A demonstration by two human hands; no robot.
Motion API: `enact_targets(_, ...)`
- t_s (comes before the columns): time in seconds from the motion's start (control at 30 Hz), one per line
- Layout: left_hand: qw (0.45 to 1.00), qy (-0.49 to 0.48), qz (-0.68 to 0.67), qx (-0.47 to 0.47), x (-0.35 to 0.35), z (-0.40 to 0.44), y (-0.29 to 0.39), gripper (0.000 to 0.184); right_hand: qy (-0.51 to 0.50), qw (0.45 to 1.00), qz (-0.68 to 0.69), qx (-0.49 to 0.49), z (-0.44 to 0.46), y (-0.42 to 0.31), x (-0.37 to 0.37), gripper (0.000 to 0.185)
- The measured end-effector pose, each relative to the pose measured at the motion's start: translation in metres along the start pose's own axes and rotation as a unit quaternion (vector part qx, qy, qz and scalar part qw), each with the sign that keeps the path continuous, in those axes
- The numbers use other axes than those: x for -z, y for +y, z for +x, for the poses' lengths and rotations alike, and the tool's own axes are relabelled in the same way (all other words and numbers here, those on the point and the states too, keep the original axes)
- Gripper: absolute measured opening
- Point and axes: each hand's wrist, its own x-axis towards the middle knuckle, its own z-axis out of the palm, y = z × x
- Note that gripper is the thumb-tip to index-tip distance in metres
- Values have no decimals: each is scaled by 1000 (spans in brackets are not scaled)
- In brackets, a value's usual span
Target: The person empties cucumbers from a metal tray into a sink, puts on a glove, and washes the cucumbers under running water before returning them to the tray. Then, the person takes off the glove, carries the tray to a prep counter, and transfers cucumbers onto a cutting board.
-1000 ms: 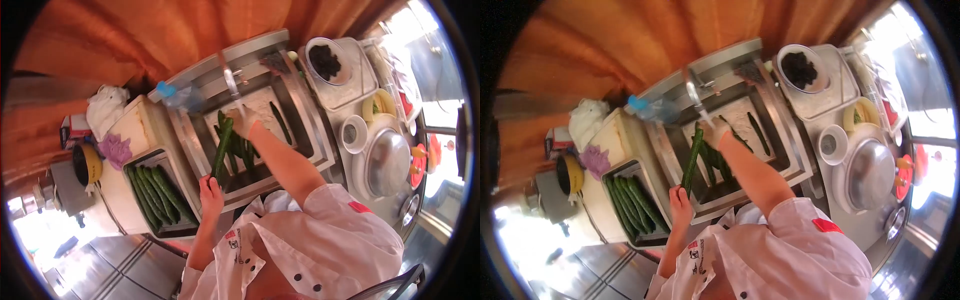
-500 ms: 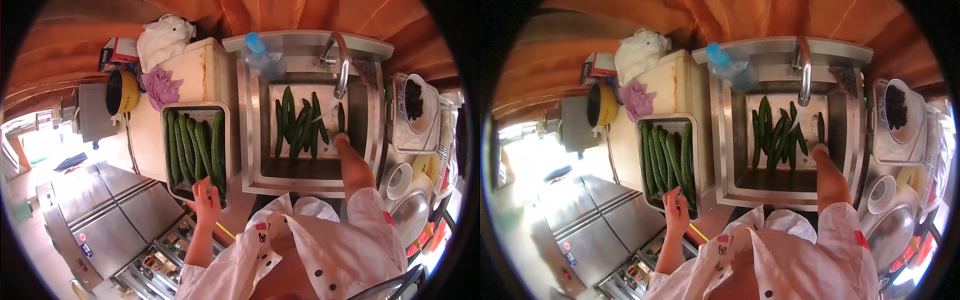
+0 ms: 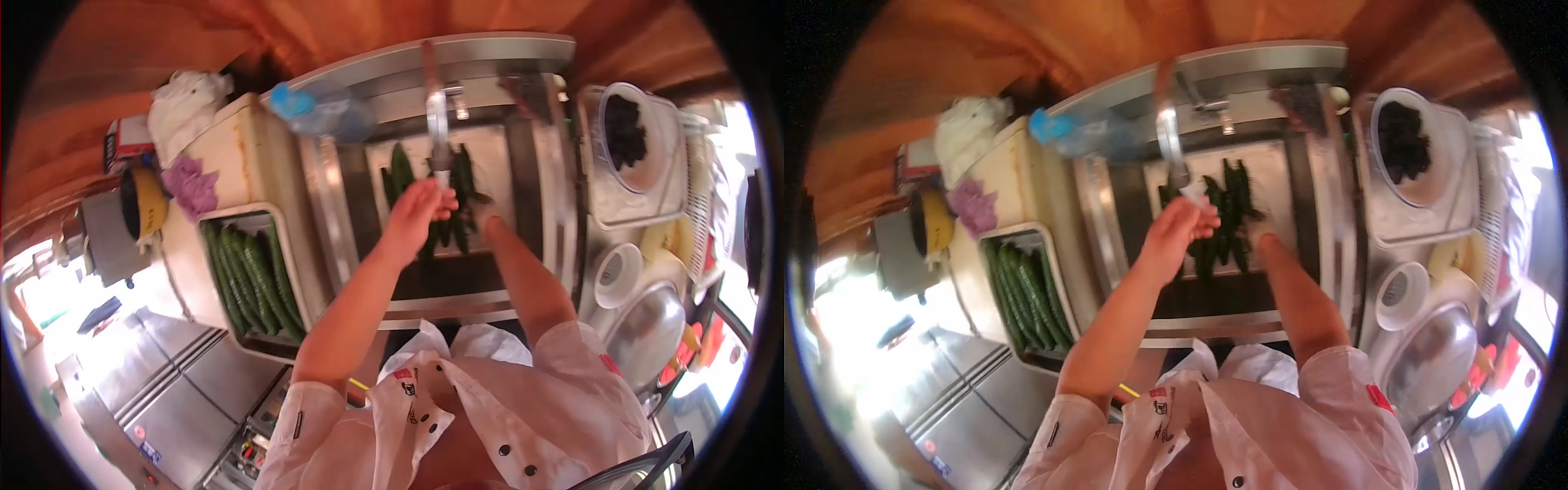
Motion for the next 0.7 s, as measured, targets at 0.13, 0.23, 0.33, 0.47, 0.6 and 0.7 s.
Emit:
enact_targets(0.13,986,8,162,-30,-19,86,-39,29,-42,994,58,-82,-74,-62,-32,11)
enact_targets(0.23,756,-24,635,-155,-5,98,-31,50,-69,994,-82,-18,-103,-85,-36,29)
enact_targets(0.33,573,-123,795,-157,24,92,-18,57,-74,959,-272,-5,-137,-116,-25,56)
enact_targets(0.47,576,-206,790,-44,40,90,1,41,-47,823,-510,248,-112,-96,11,57)
enact_targets(0.6,624,-148,767,13,5,63,4,43,244,843,-467,108,-98,-95,-9,61)
enact_targets(0.7,733,-62,676,42,-5,67,-24,46,26,984,126,-126,-98,-106,-44,60)
